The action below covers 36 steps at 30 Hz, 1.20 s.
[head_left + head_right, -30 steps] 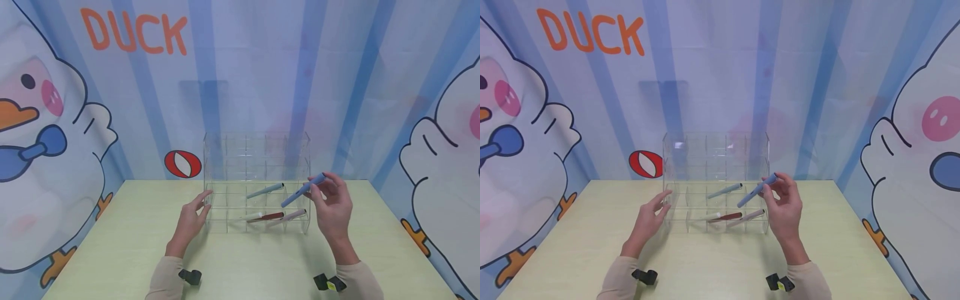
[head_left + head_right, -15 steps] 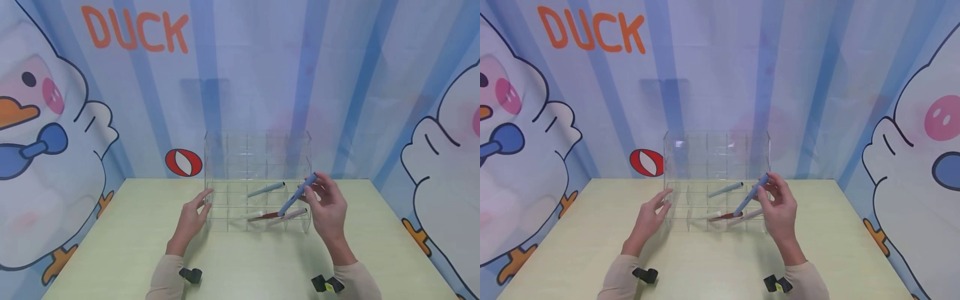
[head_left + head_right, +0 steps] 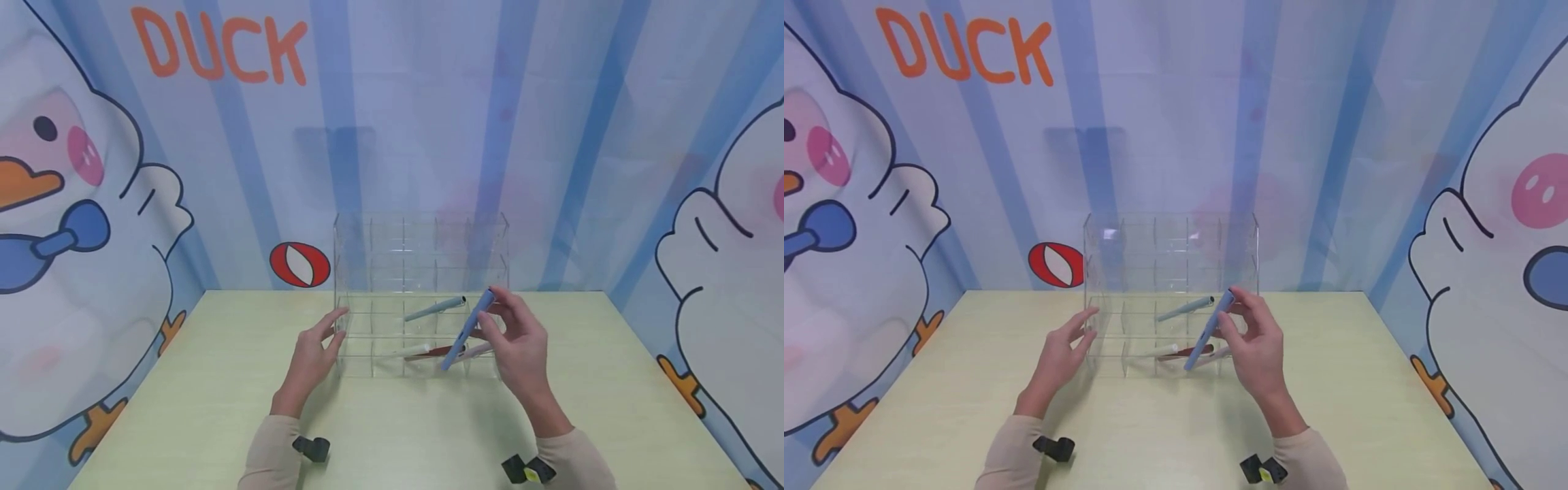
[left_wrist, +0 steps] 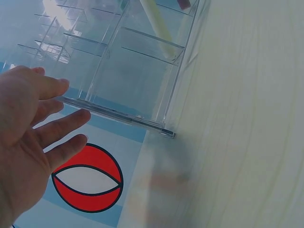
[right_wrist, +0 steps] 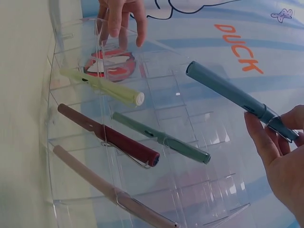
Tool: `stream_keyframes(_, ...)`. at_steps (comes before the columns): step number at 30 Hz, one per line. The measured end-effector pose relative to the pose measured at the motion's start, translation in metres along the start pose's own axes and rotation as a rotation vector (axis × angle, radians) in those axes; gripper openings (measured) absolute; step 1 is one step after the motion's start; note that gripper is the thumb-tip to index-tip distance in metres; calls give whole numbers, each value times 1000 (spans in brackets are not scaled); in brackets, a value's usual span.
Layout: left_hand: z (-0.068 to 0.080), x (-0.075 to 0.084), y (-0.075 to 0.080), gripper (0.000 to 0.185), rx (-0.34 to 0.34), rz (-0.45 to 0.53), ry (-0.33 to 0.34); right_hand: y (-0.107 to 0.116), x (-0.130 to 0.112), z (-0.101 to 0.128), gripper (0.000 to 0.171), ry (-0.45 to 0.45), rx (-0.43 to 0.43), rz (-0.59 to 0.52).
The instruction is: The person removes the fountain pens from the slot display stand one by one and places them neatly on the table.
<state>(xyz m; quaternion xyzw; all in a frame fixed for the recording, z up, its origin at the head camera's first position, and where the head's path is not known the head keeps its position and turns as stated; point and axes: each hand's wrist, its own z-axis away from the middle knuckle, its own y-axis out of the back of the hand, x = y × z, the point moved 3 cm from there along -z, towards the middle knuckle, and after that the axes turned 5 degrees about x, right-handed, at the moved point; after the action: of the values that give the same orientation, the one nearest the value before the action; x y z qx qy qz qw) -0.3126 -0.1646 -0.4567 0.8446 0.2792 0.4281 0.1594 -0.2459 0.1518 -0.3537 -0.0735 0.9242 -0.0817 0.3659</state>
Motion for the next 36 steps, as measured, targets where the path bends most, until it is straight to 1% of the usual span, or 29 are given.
stream_keyframes(4, 0, 2, 1, 48, -2, 11, 0, -2, 7, 3, 43, -29, -26, 15)
stream_keyframes(8, 0, 4, 2, 48, -9, 22, 1, -2, 19, 8, 43, -85, -36, 47)
stream_keyframes(11, 1, 4, 1, 48, -10, 23, 5, -4, 25, 13, 43, -121, -47, 50)
stream_keyframes(14, 3, 3, 0, 46, -6, 15, 9, -11, 24, 17, 42, -121, -72, 35)
stream_keyframes(17, 2, 2, -1, 46, 2, 8, 5, -23, 19, 20, 42, -108, -105, 17)
stream_keyframes(19, 1, 2, 0, 46, 7, 1, 3, -31, 15, 22, 41, -117, -130, 20)
stream_keyframes(22, 1, 2, 0, 48, 15, 1, 4, -42, 14, 26, 41, -172, -163, 52)
stream_keyframes(25, 1, 1, 0, 49, 18, -1, 8, -47, 17, 32, 41, -244, -182, 78)
stream_keyframes(30, 1, 2, 0, 48, 12, 0, 13, -52, 27, 41, 40, -364, -199, 67)
stream_keyframes(36, 0, 4, 1, 46, 15, 7, -1, -58, 34, 47, 40, -529, -264, 80)
